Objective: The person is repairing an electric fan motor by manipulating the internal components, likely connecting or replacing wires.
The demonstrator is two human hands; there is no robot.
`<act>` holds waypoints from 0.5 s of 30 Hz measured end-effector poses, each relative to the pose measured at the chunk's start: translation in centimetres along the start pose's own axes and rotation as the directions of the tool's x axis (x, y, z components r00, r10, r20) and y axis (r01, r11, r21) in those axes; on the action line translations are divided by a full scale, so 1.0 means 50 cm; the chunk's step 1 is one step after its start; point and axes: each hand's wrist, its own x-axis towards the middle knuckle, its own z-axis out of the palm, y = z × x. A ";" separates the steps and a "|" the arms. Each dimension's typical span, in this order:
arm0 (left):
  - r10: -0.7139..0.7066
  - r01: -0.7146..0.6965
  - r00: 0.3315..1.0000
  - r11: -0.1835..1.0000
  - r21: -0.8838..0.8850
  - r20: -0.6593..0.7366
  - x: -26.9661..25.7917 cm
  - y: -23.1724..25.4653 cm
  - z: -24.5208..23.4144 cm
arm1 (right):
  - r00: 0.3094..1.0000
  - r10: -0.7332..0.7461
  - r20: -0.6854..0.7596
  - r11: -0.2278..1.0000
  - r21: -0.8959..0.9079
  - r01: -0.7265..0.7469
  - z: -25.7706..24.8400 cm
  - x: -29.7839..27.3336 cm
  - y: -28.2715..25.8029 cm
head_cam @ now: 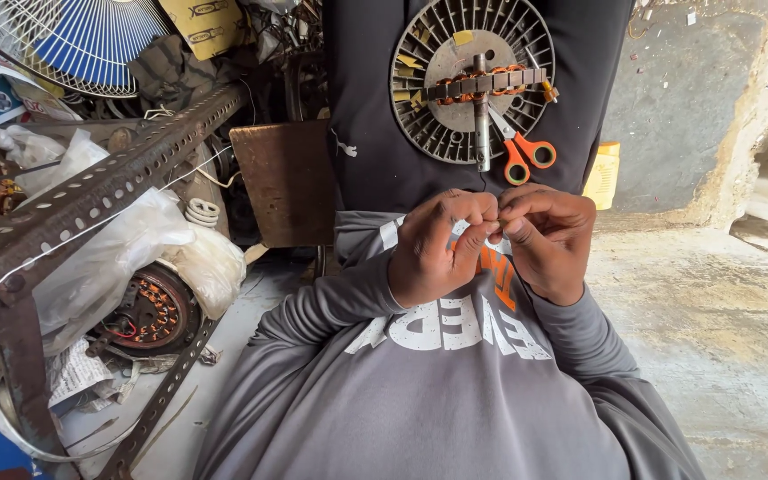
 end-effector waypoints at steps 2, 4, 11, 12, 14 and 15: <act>0.008 -0.008 1.000 1.000 0.014 0.009 0.004 0.006 -0.003 | 1.000 -0.003 0.000 1.000 -0.004 0.003 0.006 -0.002 -0.002; 0.025 -0.026 1.000 0.999 0.030 0.005 0.013 0.015 -0.008 | 0.999 -0.033 -0.008 0.999 -0.024 0.033 0.013 -0.002 -0.004; 0.037 -0.038 0.999 0.999 0.035 0.033 0.016 0.020 -0.009 | 0.998 -0.063 0.000 0.998 -0.019 0.063 0.019 -0.004 -0.004; 0.027 -0.027 0.999 0.999 0.026 0.033 0.017 0.021 -0.009 | 0.998 -0.062 -0.006 0.997 -0.041 0.062 0.019 -0.003 -0.003; 0.017 -0.018 0.999 1.000 0.018 0.034 0.018 0.022 -0.010 | 0.998 -0.062 -0.012 0.996 -0.060 0.061 0.021 -0.003 -0.004; 0.005 -0.006 0.999 1.000 0.016 0.038 0.017 0.022 -0.011 | 0.998 -0.061 -0.021 0.996 -0.071 0.059 0.023 -0.004 -0.005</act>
